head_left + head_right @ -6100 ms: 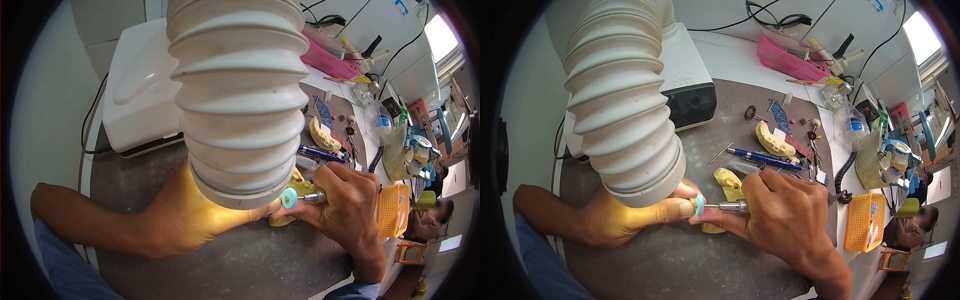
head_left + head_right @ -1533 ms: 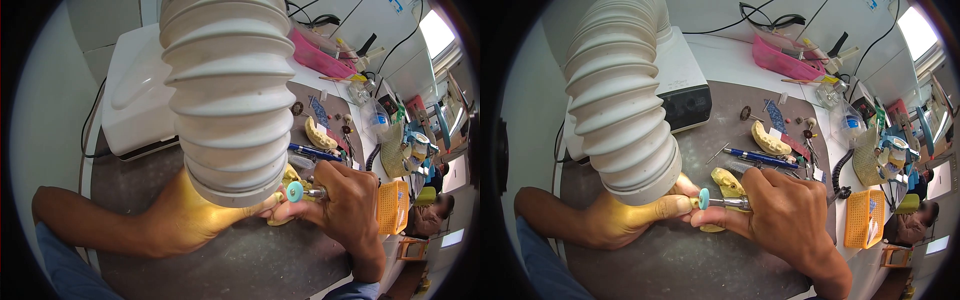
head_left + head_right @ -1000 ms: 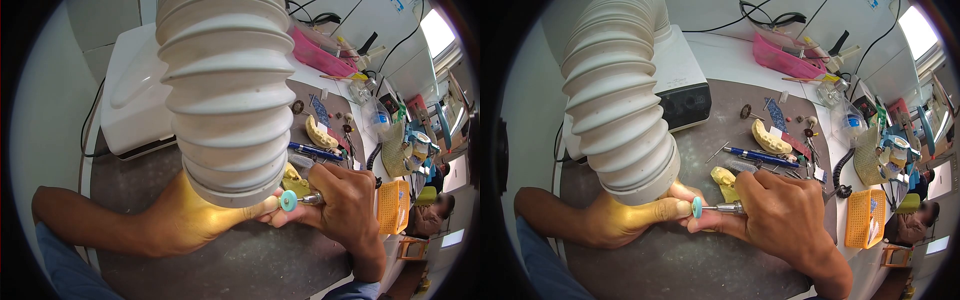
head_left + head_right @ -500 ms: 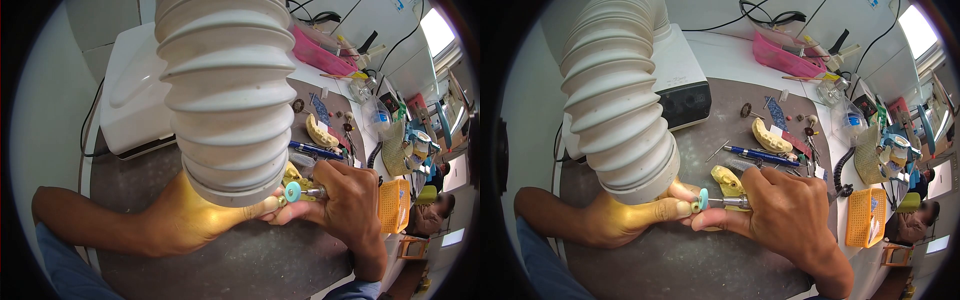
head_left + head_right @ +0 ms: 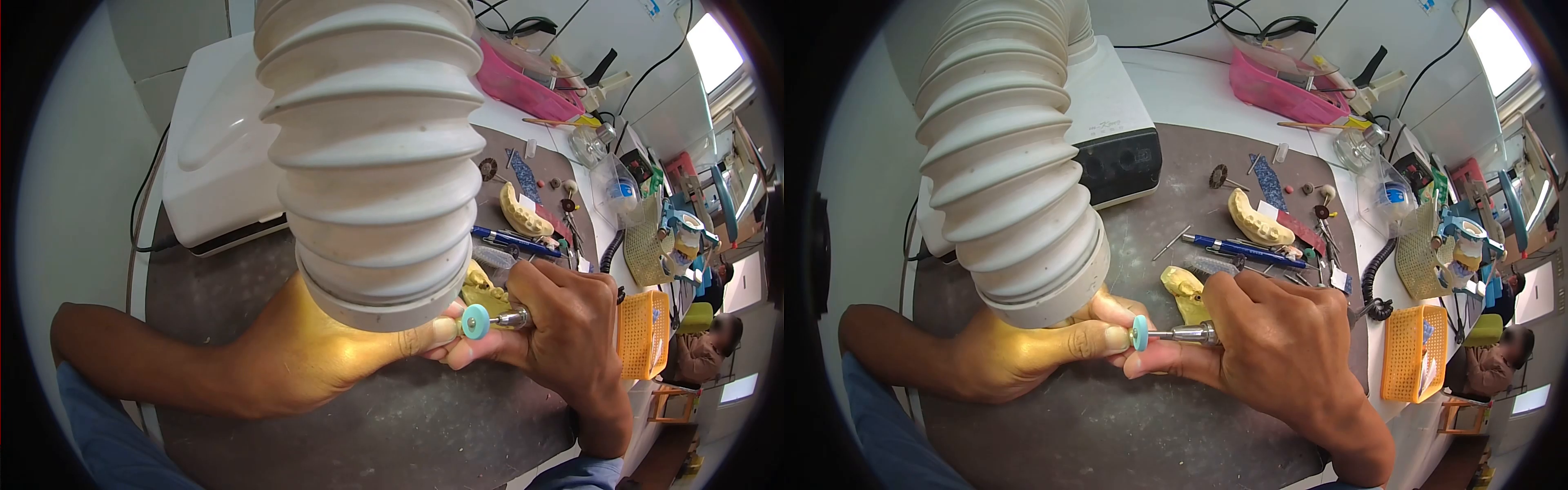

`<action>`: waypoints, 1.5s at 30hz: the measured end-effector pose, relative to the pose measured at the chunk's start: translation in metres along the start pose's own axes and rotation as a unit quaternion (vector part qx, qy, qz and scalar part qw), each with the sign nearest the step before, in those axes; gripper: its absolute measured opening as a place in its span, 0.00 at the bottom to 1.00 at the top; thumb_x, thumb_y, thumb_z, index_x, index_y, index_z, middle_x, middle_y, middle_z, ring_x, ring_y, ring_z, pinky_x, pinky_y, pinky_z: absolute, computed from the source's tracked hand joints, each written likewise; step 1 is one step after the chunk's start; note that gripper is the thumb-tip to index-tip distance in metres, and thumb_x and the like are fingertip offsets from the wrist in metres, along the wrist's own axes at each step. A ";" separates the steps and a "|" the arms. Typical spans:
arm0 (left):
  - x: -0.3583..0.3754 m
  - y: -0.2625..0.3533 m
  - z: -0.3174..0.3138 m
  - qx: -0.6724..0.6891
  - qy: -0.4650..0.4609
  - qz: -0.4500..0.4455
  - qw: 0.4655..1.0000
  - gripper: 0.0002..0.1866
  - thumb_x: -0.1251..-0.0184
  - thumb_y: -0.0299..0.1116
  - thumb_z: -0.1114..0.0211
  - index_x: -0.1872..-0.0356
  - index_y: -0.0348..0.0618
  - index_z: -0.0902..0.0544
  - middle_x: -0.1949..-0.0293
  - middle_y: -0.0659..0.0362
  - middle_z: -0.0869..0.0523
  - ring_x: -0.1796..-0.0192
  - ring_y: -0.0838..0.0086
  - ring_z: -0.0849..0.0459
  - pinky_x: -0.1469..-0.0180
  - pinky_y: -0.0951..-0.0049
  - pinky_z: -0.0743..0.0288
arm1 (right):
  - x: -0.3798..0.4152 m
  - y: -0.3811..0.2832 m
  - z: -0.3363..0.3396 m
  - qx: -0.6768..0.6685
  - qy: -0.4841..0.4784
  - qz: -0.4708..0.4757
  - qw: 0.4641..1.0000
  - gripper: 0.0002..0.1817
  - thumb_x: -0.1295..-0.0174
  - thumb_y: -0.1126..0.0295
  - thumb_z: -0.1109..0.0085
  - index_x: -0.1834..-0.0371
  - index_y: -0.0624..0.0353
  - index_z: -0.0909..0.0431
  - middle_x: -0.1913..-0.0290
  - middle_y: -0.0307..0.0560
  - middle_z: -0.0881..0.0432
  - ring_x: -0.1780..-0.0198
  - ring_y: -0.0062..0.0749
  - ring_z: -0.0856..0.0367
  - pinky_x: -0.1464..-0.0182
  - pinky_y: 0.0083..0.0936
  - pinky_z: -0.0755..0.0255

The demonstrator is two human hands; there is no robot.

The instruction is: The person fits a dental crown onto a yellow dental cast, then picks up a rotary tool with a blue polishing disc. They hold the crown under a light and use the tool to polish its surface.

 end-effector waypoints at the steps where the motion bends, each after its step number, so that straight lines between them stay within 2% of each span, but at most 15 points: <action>1: 0.000 0.000 0.000 -0.006 -0.002 -0.010 1.000 0.11 0.28 0.25 0.38 0.48 0.34 0.18 0.54 0.55 0.15 0.54 0.77 0.17 0.53 0.78 0.23 | 0.000 0.000 0.000 0.000 0.000 0.000 1.000 0.37 0.61 0.28 0.34 0.84 0.54 0.33 0.88 0.35 0.33 0.88 0.27 0.28 0.84 0.25 0.36; 6: 0.000 0.005 -0.002 -0.011 -0.010 -0.013 1.000 0.11 0.28 0.24 0.38 0.48 0.34 0.18 0.55 0.55 0.15 0.56 0.78 0.18 0.55 0.79 0.24 | 0.001 0.001 0.001 0.005 -0.007 0.002 1.000 0.37 0.61 0.28 0.33 0.84 0.54 0.32 0.88 0.34 0.33 0.88 0.26 0.28 0.84 0.24 0.36; 8: 0.001 0.002 -0.001 -0.018 -0.001 0.021 1.000 0.10 0.27 0.24 0.39 0.48 0.34 0.19 0.54 0.55 0.14 0.57 0.79 0.18 0.56 0.79 0.25 | 0.000 0.001 0.001 0.001 -0.004 0.005 1.000 0.37 0.61 0.28 0.33 0.84 0.54 0.33 0.88 0.34 0.34 0.88 0.26 0.28 0.84 0.24 0.36; 15: 0.001 0.000 -0.001 -0.023 -0.007 0.009 1.000 0.09 0.27 0.25 0.39 0.49 0.34 0.19 0.53 0.53 0.15 0.56 0.79 0.18 0.57 0.80 0.26 | 0.000 0.001 0.000 0.000 -0.009 -0.001 1.000 0.37 0.61 0.28 0.33 0.85 0.53 0.33 0.88 0.34 0.34 0.88 0.26 0.29 0.84 0.25 0.36; 18: 0.001 -0.001 -0.001 -0.014 -0.007 0.016 1.000 0.10 0.27 0.25 0.39 0.49 0.34 0.19 0.53 0.54 0.15 0.55 0.78 0.18 0.55 0.80 0.25 | 0.001 0.001 0.000 0.001 -0.008 -0.001 1.000 0.37 0.61 0.29 0.32 0.85 0.54 0.33 0.87 0.34 0.33 0.88 0.26 0.29 0.84 0.25 0.36; 20: 0.001 -0.001 0.005 0.011 0.032 0.022 0.999 0.12 0.34 0.30 0.29 0.53 0.36 0.16 0.56 0.57 0.11 0.53 0.78 0.14 0.49 0.75 0.20 | 0.002 0.003 0.003 0.006 0.000 -0.017 1.000 0.37 0.61 0.29 0.32 0.85 0.54 0.33 0.87 0.34 0.33 0.88 0.25 0.29 0.84 0.25 0.36; 23: 0.000 -0.005 0.006 0.030 0.024 0.003 0.999 0.12 0.34 0.30 0.29 0.53 0.37 0.16 0.56 0.58 0.11 0.53 0.78 0.15 0.49 0.75 0.21 | 0.002 0.007 0.003 0.004 0.000 -0.031 1.000 0.37 0.62 0.30 0.31 0.85 0.54 0.34 0.87 0.34 0.33 0.88 0.25 0.29 0.84 0.25 0.37; 33: -0.001 -0.006 0.002 0.050 0.006 0.024 0.998 0.11 0.34 0.29 0.29 0.53 0.37 0.16 0.58 0.59 0.12 0.55 0.80 0.15 0.52 0.76 0.21 | 0.001 0.003 0.002 -0.004 -0.006 -0.012 1.000 0.36 0.62 0.29 0.31 0.85 0.53 0.33 0.88 0.34 0.34 0.88 0.26 0.28 0.84 0.26 0.36; 36: -0.001 -0.001 0.003 0.050 0.014 -0.008 0.999 0.10 0.34 0.29 0.30 0.55 0.37 0.16 0.59 0.60 0.12 0.55 0.80 0.15 0.52 0.77 0.21 | 0.000 0.001 0.001 0.000 -0.010 -0.009 1.000 0.36 0.62 0.29 0.31 0.85 0.53 0.33 0.88 0.34 0.33 0.87 0.26 0.28 0.84 0.25 0.35; 41: 0.001 -0.004 0.003 0.043 0.017 0.029 0.999 0.12 0.34 0.29 0.29 0.53 0.37 0.17 0.57 0.60 0.12 0.55 0.80 0.15 0.51 0.76 0.21 | 0.001 0.003 0.001 -0.003 -0.008 -0.013 1.000 0.37 0.62 0.29 0.31 0.85 0.54 0.33 0.87 0.35 0.33 0.87 0.26 0.28 0.84 0.26 0.35; 45: 0.000 -0.003 0.004 0.023 0.024 0.026 0.999 0.13 0.35 0.29 0.29 0.52 0.37 0.17 0.56 0.59 0.12 0.54 0.79 0.15 0.50 0.75 0.21 | 0.001 0.007 0.006 -0.003 0.023 -0.021 1.000 0.37 0.62 0.31 0.29 0.86 0.54 0.34 0.88 0.35 0.33 0.88 0.26 0.30 0.84 0.26 0.36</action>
Point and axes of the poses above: each hand's wrist, its own x-axis away from the middle knuckle, its own z-axis out of the back of the hand, y = z × x, the point moved 10 cm from there along -x, towards the middle knuckle
